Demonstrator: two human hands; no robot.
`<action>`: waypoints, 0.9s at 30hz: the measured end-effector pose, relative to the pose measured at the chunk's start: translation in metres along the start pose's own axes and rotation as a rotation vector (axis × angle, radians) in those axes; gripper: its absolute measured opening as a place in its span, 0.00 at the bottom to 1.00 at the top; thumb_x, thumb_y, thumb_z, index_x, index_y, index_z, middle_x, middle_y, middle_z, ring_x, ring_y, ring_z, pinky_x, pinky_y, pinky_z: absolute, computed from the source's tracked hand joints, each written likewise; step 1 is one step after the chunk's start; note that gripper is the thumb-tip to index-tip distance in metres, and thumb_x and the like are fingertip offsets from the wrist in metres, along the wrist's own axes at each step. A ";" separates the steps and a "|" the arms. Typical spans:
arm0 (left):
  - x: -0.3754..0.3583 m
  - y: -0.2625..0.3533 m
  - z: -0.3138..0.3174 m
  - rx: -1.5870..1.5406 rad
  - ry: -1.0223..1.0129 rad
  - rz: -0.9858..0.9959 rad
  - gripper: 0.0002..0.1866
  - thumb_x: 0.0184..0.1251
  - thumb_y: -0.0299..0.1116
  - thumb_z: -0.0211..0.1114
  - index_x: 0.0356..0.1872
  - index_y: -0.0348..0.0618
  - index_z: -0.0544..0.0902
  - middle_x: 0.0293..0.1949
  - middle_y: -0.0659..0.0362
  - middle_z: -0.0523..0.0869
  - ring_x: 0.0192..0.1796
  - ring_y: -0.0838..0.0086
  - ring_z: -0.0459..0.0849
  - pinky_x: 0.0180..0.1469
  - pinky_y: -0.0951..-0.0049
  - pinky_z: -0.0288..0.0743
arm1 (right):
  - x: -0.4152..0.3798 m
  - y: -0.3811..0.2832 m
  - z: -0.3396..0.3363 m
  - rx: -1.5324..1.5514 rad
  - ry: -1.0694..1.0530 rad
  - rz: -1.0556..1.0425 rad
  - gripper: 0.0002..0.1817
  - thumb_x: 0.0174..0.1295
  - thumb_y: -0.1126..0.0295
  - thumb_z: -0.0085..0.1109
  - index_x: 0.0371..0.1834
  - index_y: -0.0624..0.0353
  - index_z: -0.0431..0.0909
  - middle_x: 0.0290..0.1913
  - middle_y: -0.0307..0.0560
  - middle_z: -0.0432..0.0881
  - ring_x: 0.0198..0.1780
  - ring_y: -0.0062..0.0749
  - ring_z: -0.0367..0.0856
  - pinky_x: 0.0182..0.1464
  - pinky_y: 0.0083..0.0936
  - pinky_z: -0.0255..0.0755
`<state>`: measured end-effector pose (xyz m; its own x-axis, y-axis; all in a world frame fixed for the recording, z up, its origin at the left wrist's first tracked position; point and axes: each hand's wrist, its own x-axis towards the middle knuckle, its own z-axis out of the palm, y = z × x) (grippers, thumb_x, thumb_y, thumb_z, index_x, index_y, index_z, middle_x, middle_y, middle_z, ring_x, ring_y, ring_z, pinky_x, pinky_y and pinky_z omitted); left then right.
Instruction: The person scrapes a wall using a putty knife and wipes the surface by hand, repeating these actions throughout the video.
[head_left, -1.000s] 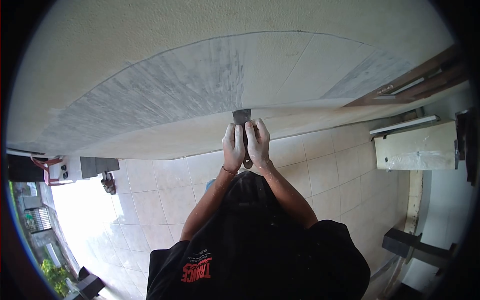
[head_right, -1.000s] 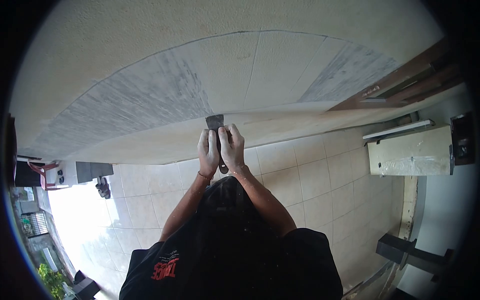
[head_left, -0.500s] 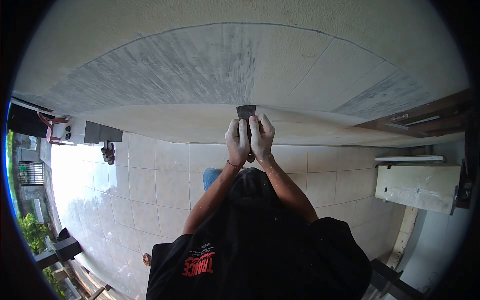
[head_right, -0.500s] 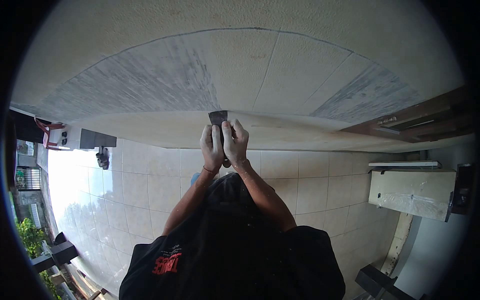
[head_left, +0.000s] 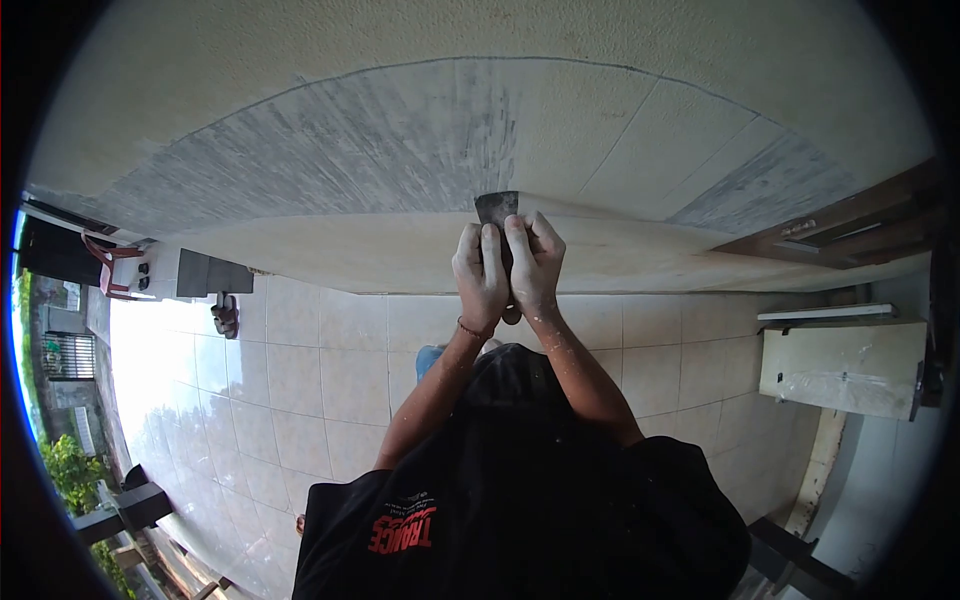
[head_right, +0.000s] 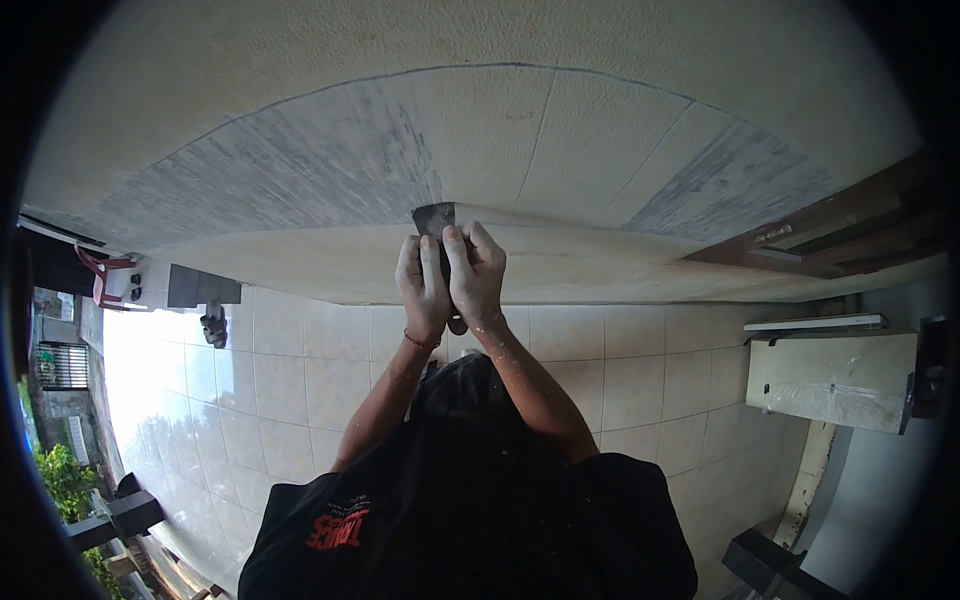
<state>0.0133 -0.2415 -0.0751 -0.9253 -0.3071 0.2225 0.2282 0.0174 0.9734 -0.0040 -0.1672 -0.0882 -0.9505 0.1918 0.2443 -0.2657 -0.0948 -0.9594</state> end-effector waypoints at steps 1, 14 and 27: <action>-0.007 -0.013 0.000 0.036 0.015 -0.018 0.15 0.80 0.32 0.50 0.29 0.39 0.67 0.25 0.65 0.67 0.31 0.83 0.63 0.30 0.75 0.62 | -0.004 0.006 -0.003 -0.021 -0.001 0.000 0.14 0.71 0.72 0.56 0.25 0.62 0.71 0.21 0.32 0.67 0.26 0.13 0.61 0.27 0.19 0.59; 0.000 -0.026 0.009 0.041 0.091 0.106 0.14 0.78 0.32 0.52 0.29 0.35 0.70 0.22 0.59 0.70 0.29 0.80 0.65 0.29 0.70 0.65 | -0.001 -0.001 0.000 0.033 -0.001 0.013 0.14 0.71 0.72 0.55 0.25 0.61 0.70 0.24 0.28 0.69 0.29 0.11 0.63 0.30 0.16 0.61; 0.025 0.066 0.003 -0.021 -0.004 0.052 0.15 0.78 0.32 0.52 0.28 0.37 0.67 0.24 0.63 0.67 0.31 0.80 0.65 0.33 0.74 0.64 | 0.026 -0.085 0.022 0.132 0.031 -0.090 0.16 0.70 0.71 0.57 0.23 0.62 0.69 0.19 0.30 0.67 0.24 0.11 0.59 0.24 0.18 0.56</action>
<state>0.0044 -0.2448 -0.0049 -0.9132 -0.3027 0.2729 0.2824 0.0128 0.9592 -0.0099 -0.1761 0.0024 -0.9171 0.2353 0.3217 -0.3701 -0.2032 -0.9065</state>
